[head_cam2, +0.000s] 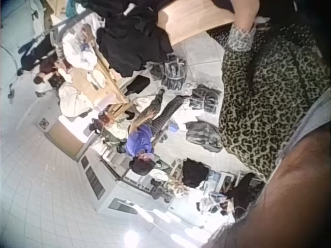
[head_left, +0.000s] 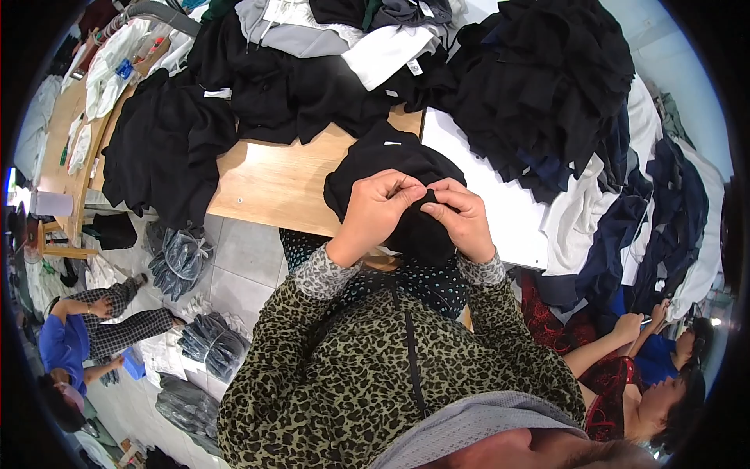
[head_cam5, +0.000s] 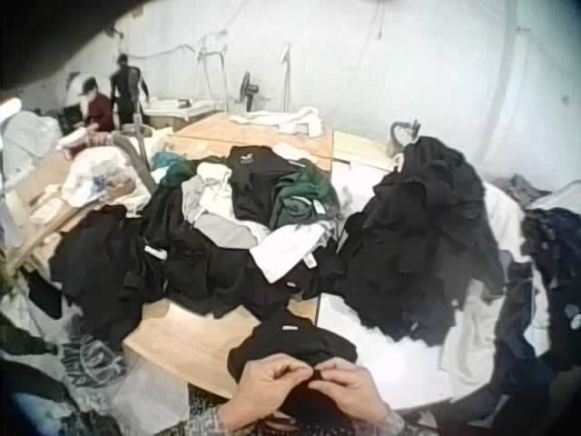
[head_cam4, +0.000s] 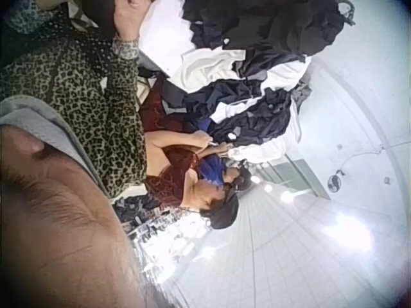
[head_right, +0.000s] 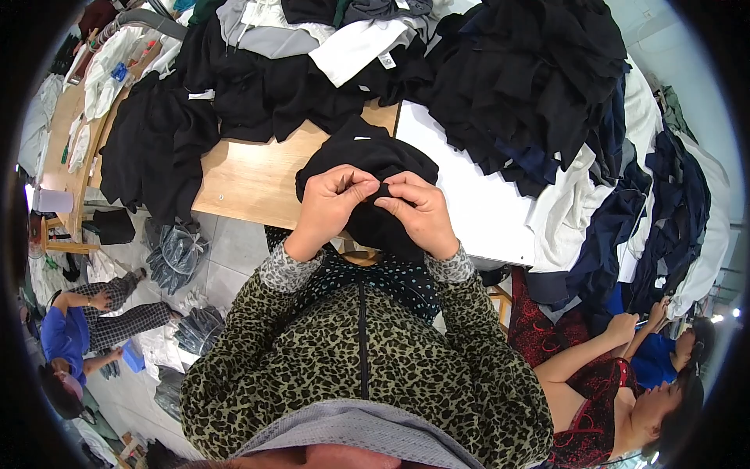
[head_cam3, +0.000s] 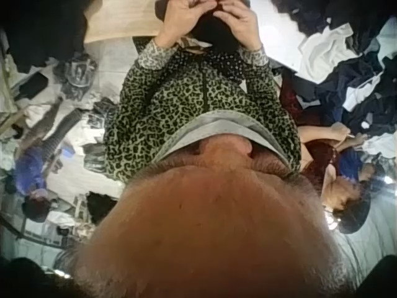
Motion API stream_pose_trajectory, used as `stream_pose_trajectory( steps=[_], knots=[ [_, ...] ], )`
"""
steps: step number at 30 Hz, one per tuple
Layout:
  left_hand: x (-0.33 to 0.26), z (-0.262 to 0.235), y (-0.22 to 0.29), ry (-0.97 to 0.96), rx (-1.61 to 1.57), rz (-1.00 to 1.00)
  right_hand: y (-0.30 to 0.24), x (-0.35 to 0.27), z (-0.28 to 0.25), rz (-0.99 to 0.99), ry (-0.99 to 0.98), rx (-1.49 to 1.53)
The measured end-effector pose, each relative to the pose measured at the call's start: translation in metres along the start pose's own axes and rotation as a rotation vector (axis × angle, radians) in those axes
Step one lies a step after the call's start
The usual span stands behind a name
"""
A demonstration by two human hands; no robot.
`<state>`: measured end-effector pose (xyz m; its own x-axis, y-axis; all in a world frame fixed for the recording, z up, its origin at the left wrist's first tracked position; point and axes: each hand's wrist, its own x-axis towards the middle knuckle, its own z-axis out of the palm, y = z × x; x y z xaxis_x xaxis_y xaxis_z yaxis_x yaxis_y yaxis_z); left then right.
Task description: Trimming excess threads and inspecting black textile garments using small scissors.
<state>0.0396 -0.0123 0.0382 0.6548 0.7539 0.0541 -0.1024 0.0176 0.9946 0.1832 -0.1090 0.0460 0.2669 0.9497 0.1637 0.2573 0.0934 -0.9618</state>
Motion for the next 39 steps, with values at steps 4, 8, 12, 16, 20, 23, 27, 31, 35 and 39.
stream_pose_trajectory(
  steps=[4, 8, 12, 16, 20, 23, 27, 31, 35, 39],
  knots=[
    [0.003, 0.002, 0.001, 0.082, 0.375, 0.349, 0.004, -0.003, -0.002, 0.149, -0.007, 0.031],
    [0.009, -0.008, 0.007, -0.04, 0.025, -0.091, -0.01, 0.004, 0.007, 0.227, 0.098, 0.305],
    [0.013, -0.013, 0.015, -0.143, -0.139, -0.353, -0.004, 0.009, 0.004, 0.261, -0.034, 0.19],
    [0.01, -0.013, 0.01, -0.058, 0.274, 0.03, -0.005, 0.012, 0.007, 0.186, -0.059, 0.076],
    [0.008, -0.01, 0.018, 0.022, 0.495, 0.256, -0.001, 0.013, 0.007, 0.175, -0.079, 0.044],
    [0.006, -0.013, 0.02, -0.004, 0.501, 0.238, -0.006, 0.014, 0.007, 0.175, -0.093, 0.046],
    [0.008, -0.016, 0.02, -0.08, 0.48, 0.19, -0.004, 0.012, 0.005, 0.205, -0.111, 0.064],
    [0.01, -0.016, 0.027, -0.151, 0.396, 0.071, -0.005, 0.01, 0.002, 0.208, -0.137, 0.063],
    [0.011, -0.023, 0.028, -0.209, 0.269, -0.072, -0.006, 0.011, 0.001, 0.252, -0.153, 0.112],
    [0.003, -0.043, 0.027, -0.241, 0.285, -0.07, -0.005, 0.01, -0.005, 0.32, -0.111, 0.264]
  ],
)
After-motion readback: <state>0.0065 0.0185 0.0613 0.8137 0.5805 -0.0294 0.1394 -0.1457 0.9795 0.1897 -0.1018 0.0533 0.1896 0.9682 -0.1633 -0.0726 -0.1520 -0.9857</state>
